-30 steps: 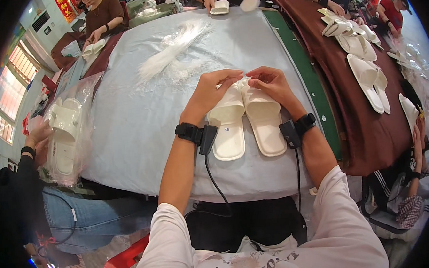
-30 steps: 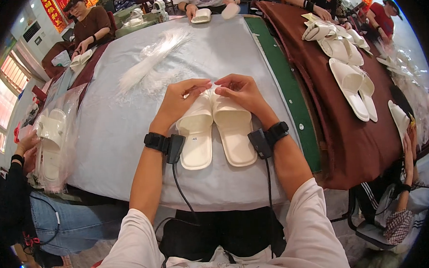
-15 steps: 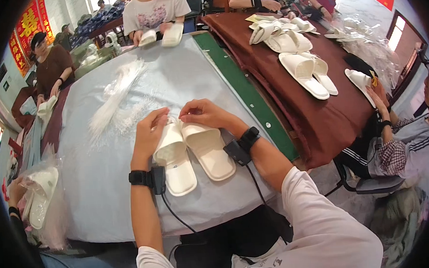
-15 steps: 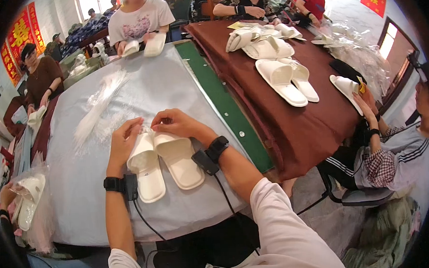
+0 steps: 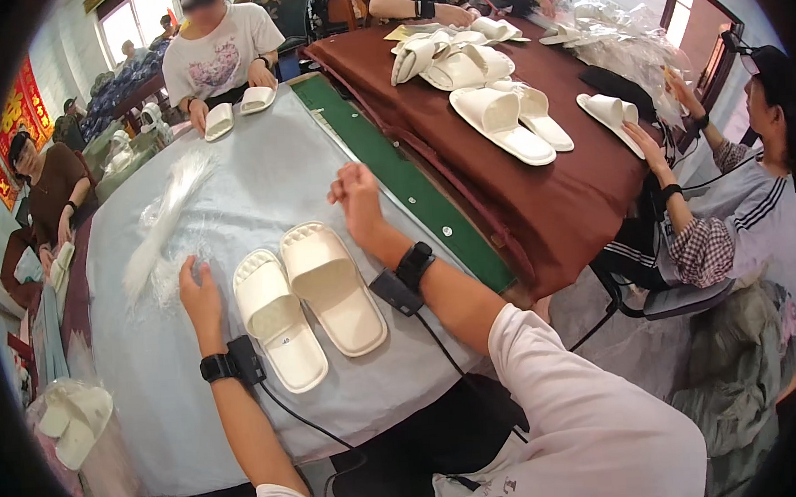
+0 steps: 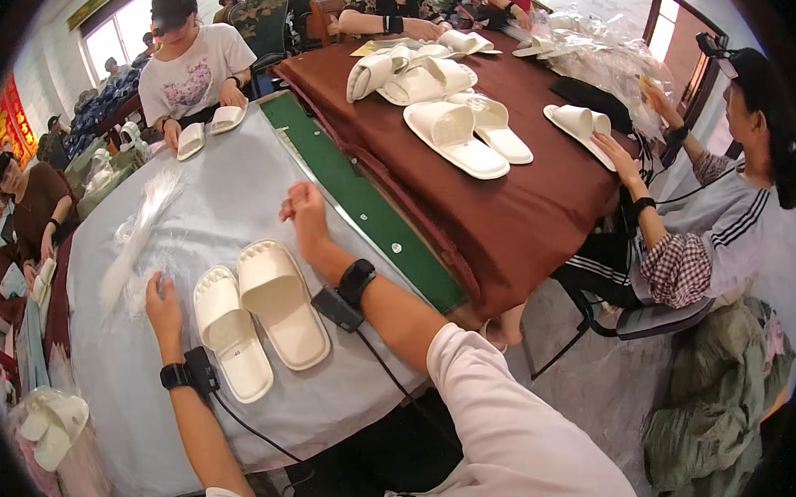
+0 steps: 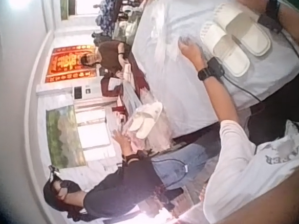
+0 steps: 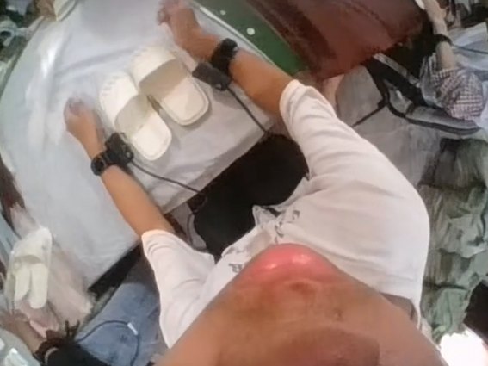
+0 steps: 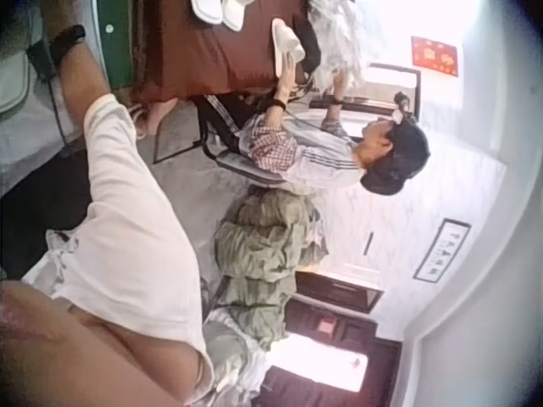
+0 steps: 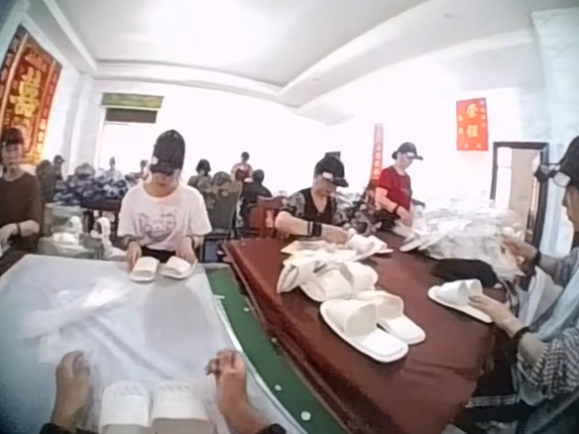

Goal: Assembling and inspecting white slippers at a production table.

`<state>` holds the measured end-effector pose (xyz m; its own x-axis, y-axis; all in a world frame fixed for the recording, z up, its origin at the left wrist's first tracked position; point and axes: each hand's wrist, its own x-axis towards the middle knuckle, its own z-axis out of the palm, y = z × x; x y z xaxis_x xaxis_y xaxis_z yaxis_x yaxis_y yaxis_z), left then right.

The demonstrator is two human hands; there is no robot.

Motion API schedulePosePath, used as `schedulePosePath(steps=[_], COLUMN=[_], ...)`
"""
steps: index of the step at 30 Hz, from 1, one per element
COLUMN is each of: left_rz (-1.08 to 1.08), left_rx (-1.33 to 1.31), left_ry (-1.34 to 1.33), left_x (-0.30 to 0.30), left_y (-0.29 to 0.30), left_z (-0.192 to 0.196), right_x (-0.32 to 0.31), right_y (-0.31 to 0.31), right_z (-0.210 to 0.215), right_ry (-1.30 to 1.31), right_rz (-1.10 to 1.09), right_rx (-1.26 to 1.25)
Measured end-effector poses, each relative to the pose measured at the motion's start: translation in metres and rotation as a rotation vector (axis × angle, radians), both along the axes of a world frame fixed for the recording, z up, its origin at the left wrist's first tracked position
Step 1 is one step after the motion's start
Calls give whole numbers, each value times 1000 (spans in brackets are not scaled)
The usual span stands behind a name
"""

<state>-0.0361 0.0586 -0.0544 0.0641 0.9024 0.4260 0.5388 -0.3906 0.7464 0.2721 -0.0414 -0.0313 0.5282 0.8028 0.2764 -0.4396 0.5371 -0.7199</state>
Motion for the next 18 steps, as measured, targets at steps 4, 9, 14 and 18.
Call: schedulePosePath(steps=[4,9,14,18], left_rz=[77,25,70,166], left_rx=[105,181,337,-4], left_ry=[53,21,151,486], left_x=[-10,6,-14,14], left_y=[5,0,-5,-58], left_z=[-6,2,12,48], right_x=[21,30,3,7], right_y=[1,0,-1,-14], right_z=[-5,2,8,15], right_ry=[378,304,77,-71], right_rz=[-253,-355,-266,-248], right_rx=[100,-44,-194,-287])
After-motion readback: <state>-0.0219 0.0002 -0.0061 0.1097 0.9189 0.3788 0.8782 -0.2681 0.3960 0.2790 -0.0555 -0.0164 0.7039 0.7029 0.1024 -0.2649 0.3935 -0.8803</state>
